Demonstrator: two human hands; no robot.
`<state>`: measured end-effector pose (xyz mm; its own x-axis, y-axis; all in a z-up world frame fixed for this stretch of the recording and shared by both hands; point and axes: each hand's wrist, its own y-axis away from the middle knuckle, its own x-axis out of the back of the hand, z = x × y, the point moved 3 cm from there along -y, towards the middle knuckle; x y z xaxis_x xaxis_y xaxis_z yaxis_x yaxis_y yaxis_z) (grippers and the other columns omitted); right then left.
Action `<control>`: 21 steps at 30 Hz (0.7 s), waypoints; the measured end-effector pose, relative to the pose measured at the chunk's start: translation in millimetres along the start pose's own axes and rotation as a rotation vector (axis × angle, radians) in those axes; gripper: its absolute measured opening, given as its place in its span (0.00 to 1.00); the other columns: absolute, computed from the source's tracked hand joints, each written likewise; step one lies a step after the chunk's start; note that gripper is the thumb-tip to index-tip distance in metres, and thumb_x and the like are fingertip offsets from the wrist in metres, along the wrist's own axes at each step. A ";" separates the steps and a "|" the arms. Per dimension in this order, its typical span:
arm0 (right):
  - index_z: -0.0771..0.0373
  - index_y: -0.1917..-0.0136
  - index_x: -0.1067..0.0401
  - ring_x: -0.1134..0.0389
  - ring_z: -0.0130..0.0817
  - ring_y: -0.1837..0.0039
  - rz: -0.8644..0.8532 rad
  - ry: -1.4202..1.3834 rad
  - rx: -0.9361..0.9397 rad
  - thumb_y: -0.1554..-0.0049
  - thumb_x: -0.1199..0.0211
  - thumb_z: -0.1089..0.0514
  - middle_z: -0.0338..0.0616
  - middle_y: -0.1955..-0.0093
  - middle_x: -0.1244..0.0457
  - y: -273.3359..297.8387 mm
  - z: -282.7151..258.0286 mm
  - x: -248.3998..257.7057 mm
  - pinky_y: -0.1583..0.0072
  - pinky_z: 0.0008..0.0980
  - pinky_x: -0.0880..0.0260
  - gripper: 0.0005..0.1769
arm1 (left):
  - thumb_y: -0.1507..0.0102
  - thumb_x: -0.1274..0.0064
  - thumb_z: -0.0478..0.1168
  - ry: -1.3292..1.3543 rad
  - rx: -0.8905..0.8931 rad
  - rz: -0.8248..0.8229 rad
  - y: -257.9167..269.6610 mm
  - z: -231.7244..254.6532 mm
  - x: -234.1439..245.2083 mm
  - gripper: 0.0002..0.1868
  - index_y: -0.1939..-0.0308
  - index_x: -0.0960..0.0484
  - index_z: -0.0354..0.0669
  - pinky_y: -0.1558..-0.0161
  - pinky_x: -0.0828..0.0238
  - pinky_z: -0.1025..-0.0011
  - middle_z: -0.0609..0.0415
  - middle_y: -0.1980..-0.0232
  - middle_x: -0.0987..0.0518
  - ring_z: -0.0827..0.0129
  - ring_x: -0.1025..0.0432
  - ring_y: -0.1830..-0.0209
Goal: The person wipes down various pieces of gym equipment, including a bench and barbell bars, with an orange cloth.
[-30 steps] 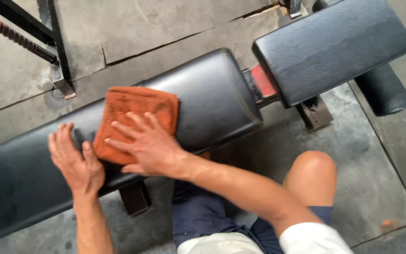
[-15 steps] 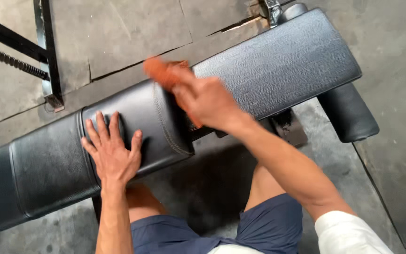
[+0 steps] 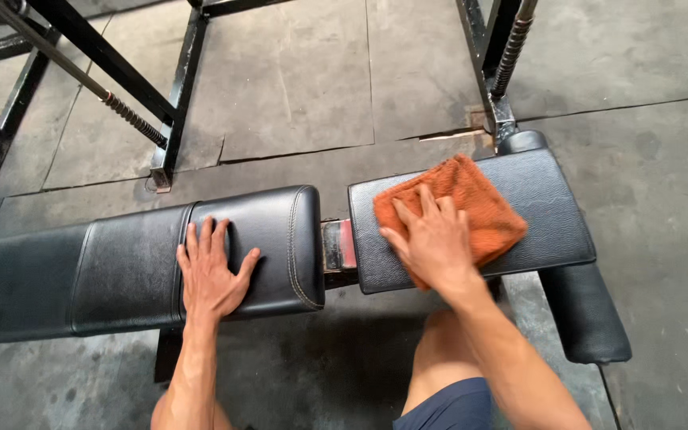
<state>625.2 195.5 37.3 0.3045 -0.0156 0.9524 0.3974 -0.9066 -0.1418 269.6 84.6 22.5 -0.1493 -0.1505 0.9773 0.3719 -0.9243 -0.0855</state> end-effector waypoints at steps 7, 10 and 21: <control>0.49 0.34 0.25 0.52 0.59 0.19 0.121 -0.129 0.107 0.41 0.45 0.27 0.50 0.23 0.42 2.3 6.5 -1.2 0.29 0.79 0.69 0.34 | 0.36 0.57 0.73 -0.019 -0.006 0.026 13.5 2.8 1.3 0.44 0.24 0.36 0.53 0.22 0.65 0.37 0.42 0.17 0.43 0.41 0.59 0.15; 0.47 0.30 0.27 0.61 0.61 0.15 -0.043 -0.232 0.056 0.41 0.51 0.37 0.48 0.18 0.46 -4.2 9.4 5.1 0.27 0.81 0.79 0.31 | 0.36 0.59 0.75 0.004 0.016 0.037 4.9 3.3 3.9 0.44 0.24 0.35 0.55 0.21 0.68 0.38 0.45 0.16 0.44 0.45 0.61 0.14; 0.42 0.19 0.41 0.62 0.68 0.16 -0.062 -0.036 -0.126 0.42 0.45 0.36 0.51 0.14 0.56 20.1 46.9 17.9 0.27 0.80 0.66 0.39 | 0.39 0.56 0.76 0.040 0.006 0.048 10.6 7.4 12.0 0.46 0.25 0.34 0.54 0.24 0.64 0.34 0.39 0.18 0.42 0.40 0.58 0.15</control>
<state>679.3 196.7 38.8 0.3142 0.0553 0.9477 0.3055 -0.9511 -0.0458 278.5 75.6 34.7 -0.1674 -0.2081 0.9637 0.3852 -0.9136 -0.1304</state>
